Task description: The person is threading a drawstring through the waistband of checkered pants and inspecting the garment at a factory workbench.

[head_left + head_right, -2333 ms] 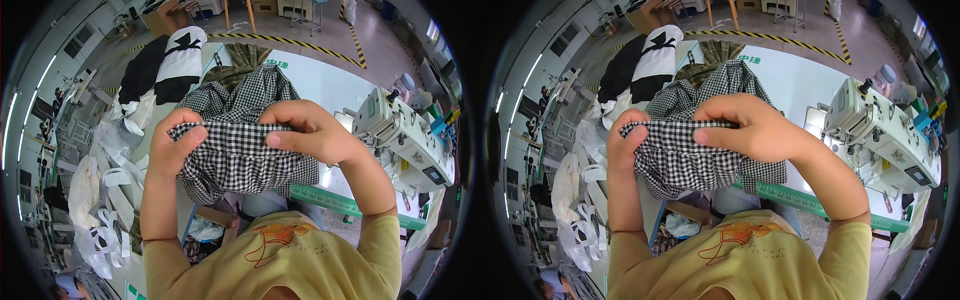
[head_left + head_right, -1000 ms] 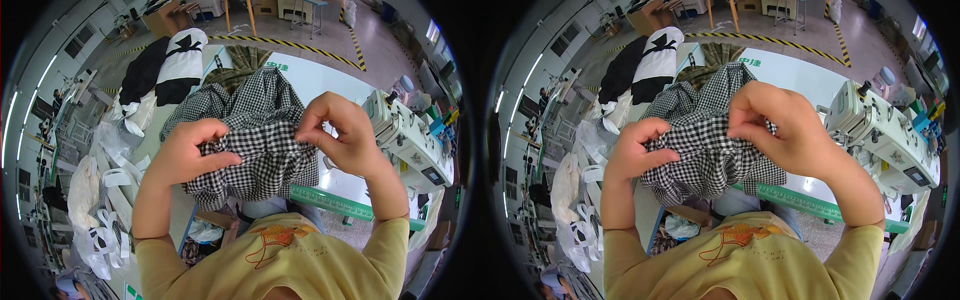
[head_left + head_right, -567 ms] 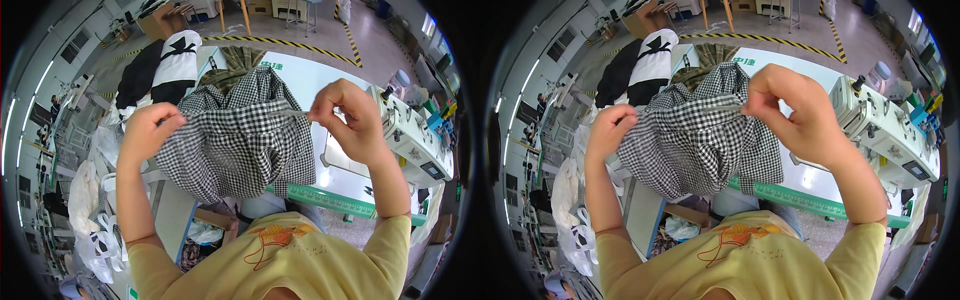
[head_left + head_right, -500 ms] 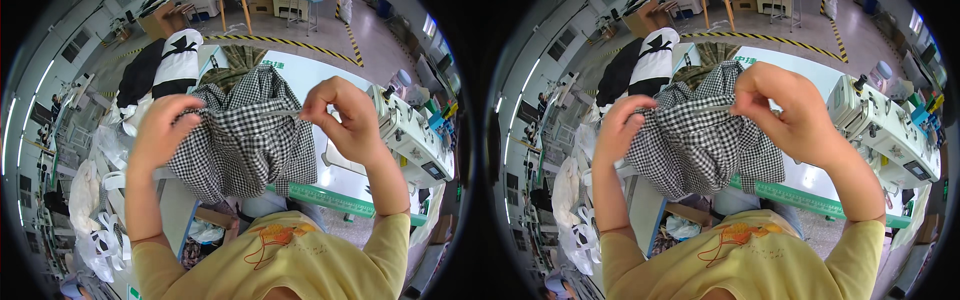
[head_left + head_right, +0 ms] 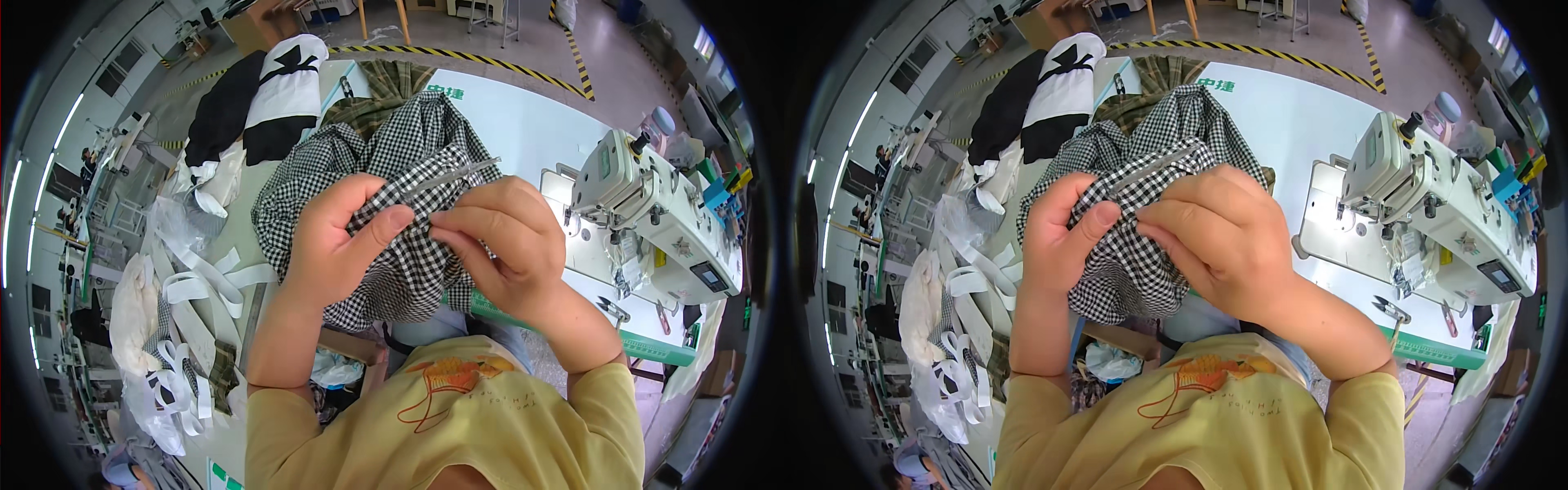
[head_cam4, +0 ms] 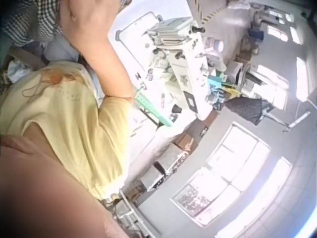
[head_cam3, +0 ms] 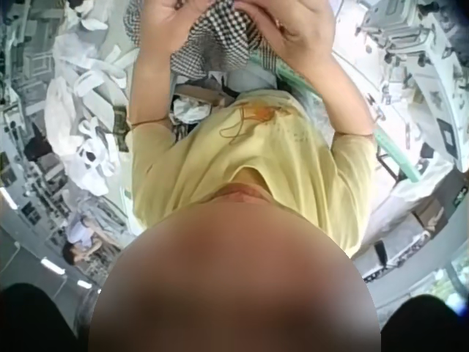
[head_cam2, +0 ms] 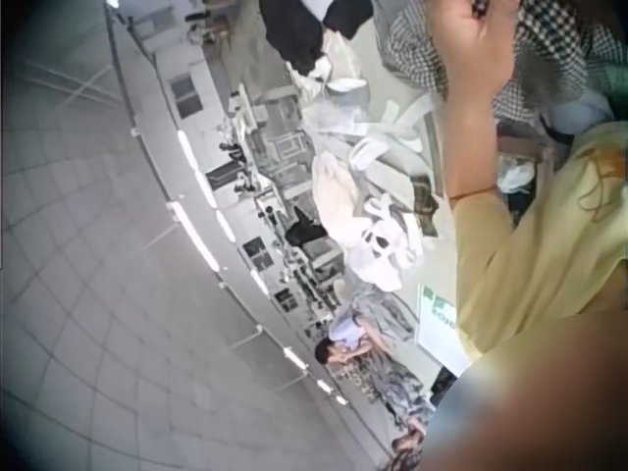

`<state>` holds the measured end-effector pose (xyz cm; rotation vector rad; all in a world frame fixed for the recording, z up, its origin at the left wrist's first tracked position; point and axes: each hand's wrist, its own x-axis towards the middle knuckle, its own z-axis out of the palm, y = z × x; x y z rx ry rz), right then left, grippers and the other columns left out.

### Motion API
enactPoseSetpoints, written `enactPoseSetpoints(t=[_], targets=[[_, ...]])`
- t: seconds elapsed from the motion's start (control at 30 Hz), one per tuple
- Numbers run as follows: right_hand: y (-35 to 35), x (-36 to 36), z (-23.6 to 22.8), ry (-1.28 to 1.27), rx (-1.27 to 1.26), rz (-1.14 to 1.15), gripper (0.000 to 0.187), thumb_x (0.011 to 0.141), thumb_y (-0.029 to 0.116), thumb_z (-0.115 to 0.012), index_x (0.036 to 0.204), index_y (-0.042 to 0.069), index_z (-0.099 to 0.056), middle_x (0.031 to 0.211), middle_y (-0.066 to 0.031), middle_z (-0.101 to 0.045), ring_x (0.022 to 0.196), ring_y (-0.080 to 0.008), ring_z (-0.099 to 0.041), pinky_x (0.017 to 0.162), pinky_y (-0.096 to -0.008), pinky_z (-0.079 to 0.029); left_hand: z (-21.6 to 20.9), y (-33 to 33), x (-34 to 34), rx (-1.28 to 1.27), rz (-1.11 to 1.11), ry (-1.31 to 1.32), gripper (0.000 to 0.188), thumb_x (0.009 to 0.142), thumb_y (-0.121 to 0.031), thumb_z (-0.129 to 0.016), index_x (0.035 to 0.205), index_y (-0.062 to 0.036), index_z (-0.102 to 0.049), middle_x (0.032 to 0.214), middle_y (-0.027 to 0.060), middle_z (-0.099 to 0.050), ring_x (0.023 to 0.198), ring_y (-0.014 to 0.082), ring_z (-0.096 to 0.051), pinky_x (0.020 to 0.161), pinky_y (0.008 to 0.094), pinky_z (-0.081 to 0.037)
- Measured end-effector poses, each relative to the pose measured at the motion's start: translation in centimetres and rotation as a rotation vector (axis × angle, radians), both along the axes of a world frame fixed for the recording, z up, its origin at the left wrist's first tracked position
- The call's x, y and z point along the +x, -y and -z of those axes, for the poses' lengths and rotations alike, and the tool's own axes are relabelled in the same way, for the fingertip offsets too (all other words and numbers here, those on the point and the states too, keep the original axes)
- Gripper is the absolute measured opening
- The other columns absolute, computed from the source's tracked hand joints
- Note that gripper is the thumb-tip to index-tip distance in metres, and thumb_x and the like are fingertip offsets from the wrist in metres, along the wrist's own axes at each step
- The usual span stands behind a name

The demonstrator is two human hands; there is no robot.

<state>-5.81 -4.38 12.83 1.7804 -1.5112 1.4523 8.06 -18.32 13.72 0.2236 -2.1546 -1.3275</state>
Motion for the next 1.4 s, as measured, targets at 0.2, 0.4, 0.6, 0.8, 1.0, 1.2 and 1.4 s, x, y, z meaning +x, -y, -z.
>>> enactPoseSetpoints(t=[0.2,0.4,0.6,0.8,1.0,1.2,1.4], targets=[[-0.9,-0.4,-0.1,0.2,0.004,-0.044,0.014,0.069,-0.003,-0.067,0.081,0.001,-0.061,0.081,-0.0104,-0.06,0.068,-0.0213,-0.055,0.058,-0.0297,-0.045,0.3,-0.1,0.2,0.016,-0.013,-0.021,0.024,0.086,-0.022,-0.064,0.09,0.0012,-0.058,0.071,0.0006,-0.054,0.064,0.007,-0.046,0.058,0.0217,-0.039],[-0.6,0.9,0.3,0.56,0.04,-0.39,0.008,0.082,-0.003,-0.056,0.088,0.0,-0.052,0.082,-0.0103,-0.059,0.074,-0.0211,-0.057,0.061,-0.0268,-0.046,0.7,-0.7,-0.6,0.199,0.081,-0.03,0.023,0.088,-0.021,-0.061,0.088,0.0018,-0.057,0.068,-0.0008,-0.05,0.063,0.0063,-0.043,0.056,0.0219,-0.036],[-2.5,-2.9,2.9,0.21,0.363,0.203,0.012,0.082,-0.003,-0.051,0.092,0.003,-0.049,0.067,-0.0096,-0.052,0.058,-0.0275,-0.053,0.053,-0.0379,-0.043,-0.4,0.4,1.4,0.289,-0.09,-0.108,0.019,0.086,-0.018,-0.062,0.091,0.0005,-0.06,0.077,-0.002,-0.057,0.068,0.0049,-0.05,0.063,0.0189,-0.04],[-4.5,-2.4,2.1,0.291,0.3,-0.071,0.019,0.081,0.008,-0.065,0.098,0.001,-0.058,0.074,-0.0045,-0.058,0.055,-0.0104,-0.052,0.05,-0.0233,-0.04,-0.6,0.9,0.9,0.136,-0.04,-0.061,0.018,0.087,-0.018,-0.061,0.086,0.0001,-0.059,0.072,-0.0037,-0.053,0.065,0.0044,-0.045,0.059,0.019,-0.036],[0.1,0.7,-0.1,0.883,0.091,-0.39,0.012,0.089,0.008,-0.055,0.083,-0.002,-0.057,0.081,-0.0043,-0.06,0.063,-0.0075,-0.049,0.057,-0.0216,-0.041,-0.2,-2.1,-1.0,0.113,0.056,-0.07,0.02,0.086,-0.019,-0.062,0.085,0.0005,-0.058,0.068,-0.0009,-0.051,0.063,0.006,-0.044,0.057,0.0207,-0.037],[0.6,-2.0,-1.0,1.05,-0.178,-0.325,0.027,0.096,0.023,-0.046,0.085,0.002,-0.059,0.058,0.0044,-0.043,0.047,-0.002,-0.032,0.043,-0.0176,-0.024,-0.1,-3.2,-0.2,-0.194,-0.118,-0.013,0.026,0.075,-0.019,-0.075,0.081,0.0004,-0.059,0.063,0.0027,-0.053,0.055,0.0085,-0.045,0.05,0.0229,-0.038],[0.7,-3.9,-2.4,1.042,-0.298,-0.394,0.027,0.096,0.023,-0.046,0.089,0.0,-0.058,0.059,0.0031,-0.044,0.049,-0.0037,-0.034,0.046,-0.0182,-0.026,0.2,-2.5,1.5,-0.23,-0.149,0.042,0.028,0.075,-0.019,-0.075,0.084,0.0022,-0.059,0.066,0.0072,-0.055,0.057,0.0116,-0.05,0.051,0.0241,-0.04]])
